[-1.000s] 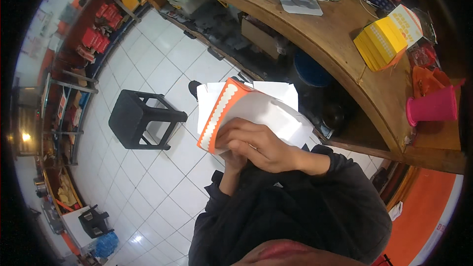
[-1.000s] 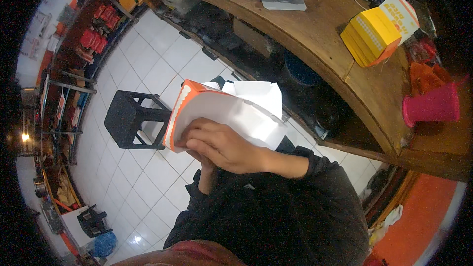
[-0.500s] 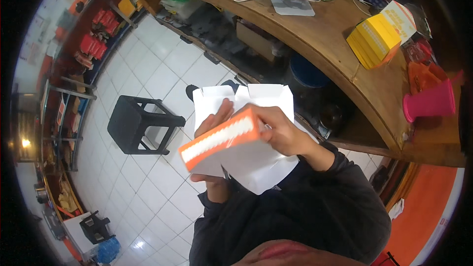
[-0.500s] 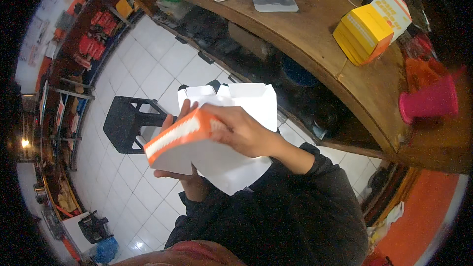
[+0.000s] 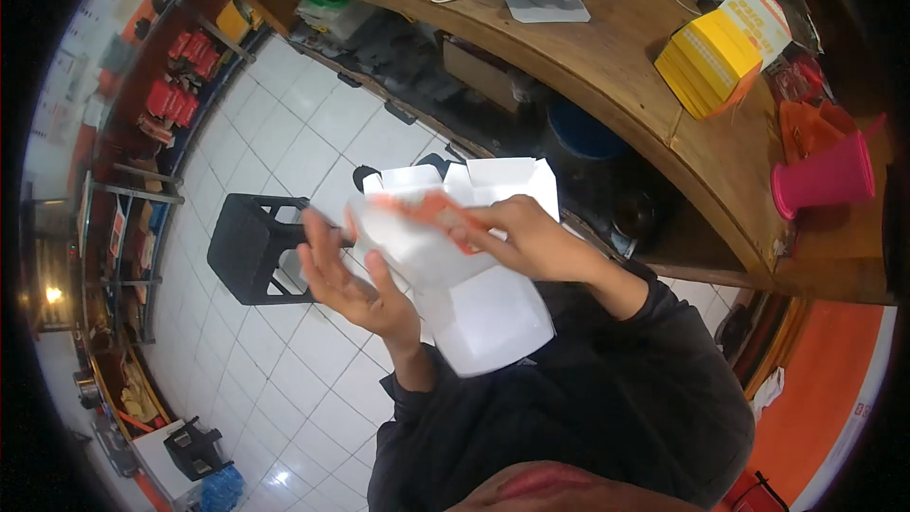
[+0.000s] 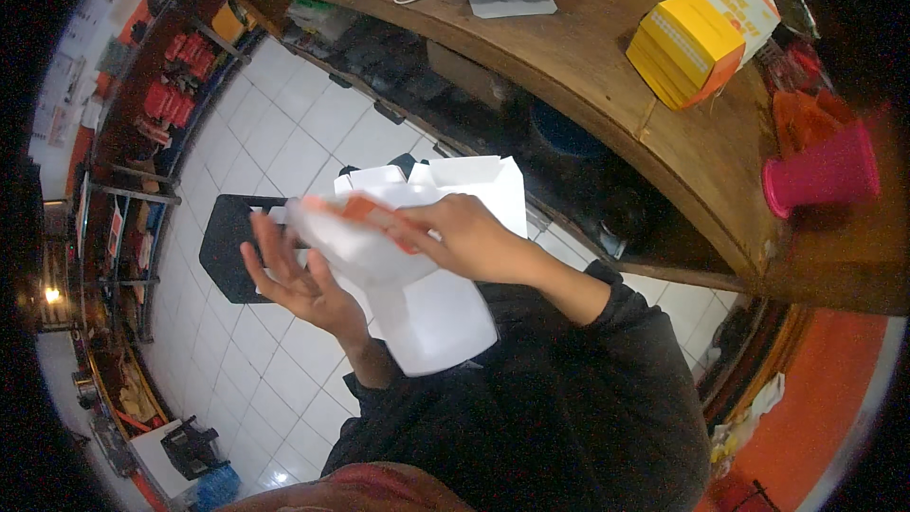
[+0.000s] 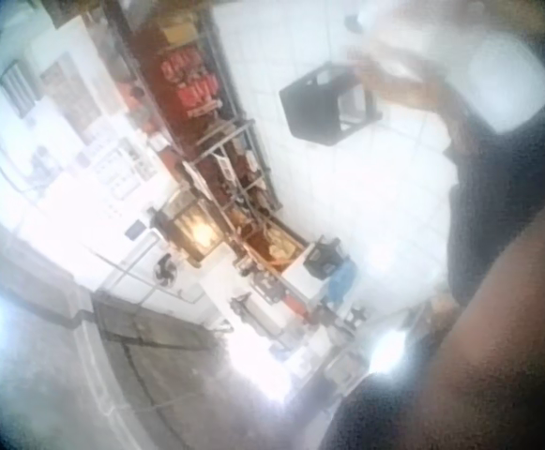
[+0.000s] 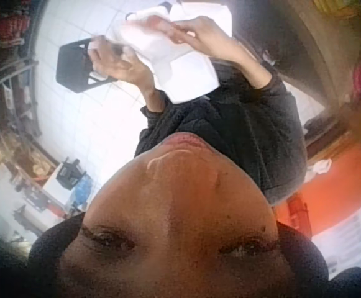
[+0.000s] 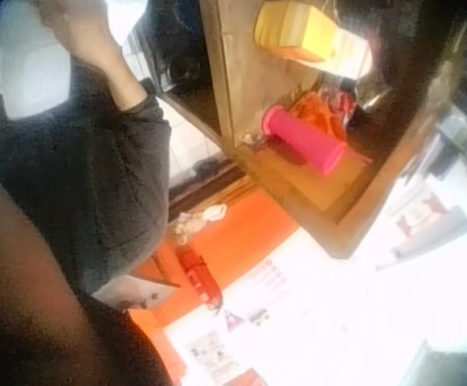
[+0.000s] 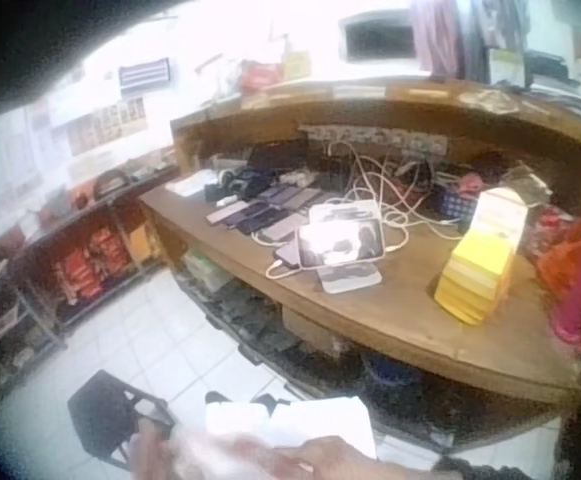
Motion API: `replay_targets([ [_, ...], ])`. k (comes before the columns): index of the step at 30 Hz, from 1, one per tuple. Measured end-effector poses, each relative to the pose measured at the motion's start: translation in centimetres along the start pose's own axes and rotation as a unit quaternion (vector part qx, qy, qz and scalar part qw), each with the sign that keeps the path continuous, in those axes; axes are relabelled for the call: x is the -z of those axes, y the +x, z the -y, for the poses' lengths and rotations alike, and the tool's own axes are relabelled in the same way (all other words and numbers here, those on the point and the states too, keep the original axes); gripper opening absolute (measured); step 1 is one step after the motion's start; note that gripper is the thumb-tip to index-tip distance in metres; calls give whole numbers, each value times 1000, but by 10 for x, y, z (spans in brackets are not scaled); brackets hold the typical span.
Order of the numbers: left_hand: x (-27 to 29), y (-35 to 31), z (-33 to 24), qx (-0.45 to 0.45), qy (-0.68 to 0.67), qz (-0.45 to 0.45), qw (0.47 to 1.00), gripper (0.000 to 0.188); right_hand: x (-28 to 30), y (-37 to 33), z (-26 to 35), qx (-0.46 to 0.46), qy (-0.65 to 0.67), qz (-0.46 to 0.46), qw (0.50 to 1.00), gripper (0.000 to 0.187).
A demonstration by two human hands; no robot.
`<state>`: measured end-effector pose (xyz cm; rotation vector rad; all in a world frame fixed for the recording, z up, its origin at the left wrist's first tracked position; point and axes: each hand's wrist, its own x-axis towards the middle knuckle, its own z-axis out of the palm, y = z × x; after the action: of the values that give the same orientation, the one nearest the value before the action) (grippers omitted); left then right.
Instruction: The person folds white and orange paper food boxes into shape by hand, tucking the tabs into the pre-cut slots and stacking the completed boxes on a wooden counter.
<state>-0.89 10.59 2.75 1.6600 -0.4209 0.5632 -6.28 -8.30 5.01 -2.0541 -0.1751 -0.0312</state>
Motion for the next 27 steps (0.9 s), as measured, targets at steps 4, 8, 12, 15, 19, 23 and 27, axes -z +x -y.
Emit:
replay_targets([
  [4,-1,9,-14,-223,233,233,917,66,1,-1,-6,-94,248,-35,963,40],
  [8,0,5,0,-105,150,341,922,53,-13,-2,-12,-11,324,1,946,37],
  [12,11,-9,15,-16,57,244,968,26,-3,4,-4,105,153,-90,978,25],
  [15,11,-22,24,71,-14,131,989,23,10,6,-9,56,72,-199,976,20],
  [19,-12,-28,17,132,-60,51,988,24,-4,-1,-35,-72,346,-85,931,24],
  [23,-29,-40,34,157,-133,148,967,30,5,-15,-58,-35,302,-187,934,34],
  [27,-56,-43,34,292,-403,169,851,42,24,-29,-58,-23,336,-244,910,37],
])
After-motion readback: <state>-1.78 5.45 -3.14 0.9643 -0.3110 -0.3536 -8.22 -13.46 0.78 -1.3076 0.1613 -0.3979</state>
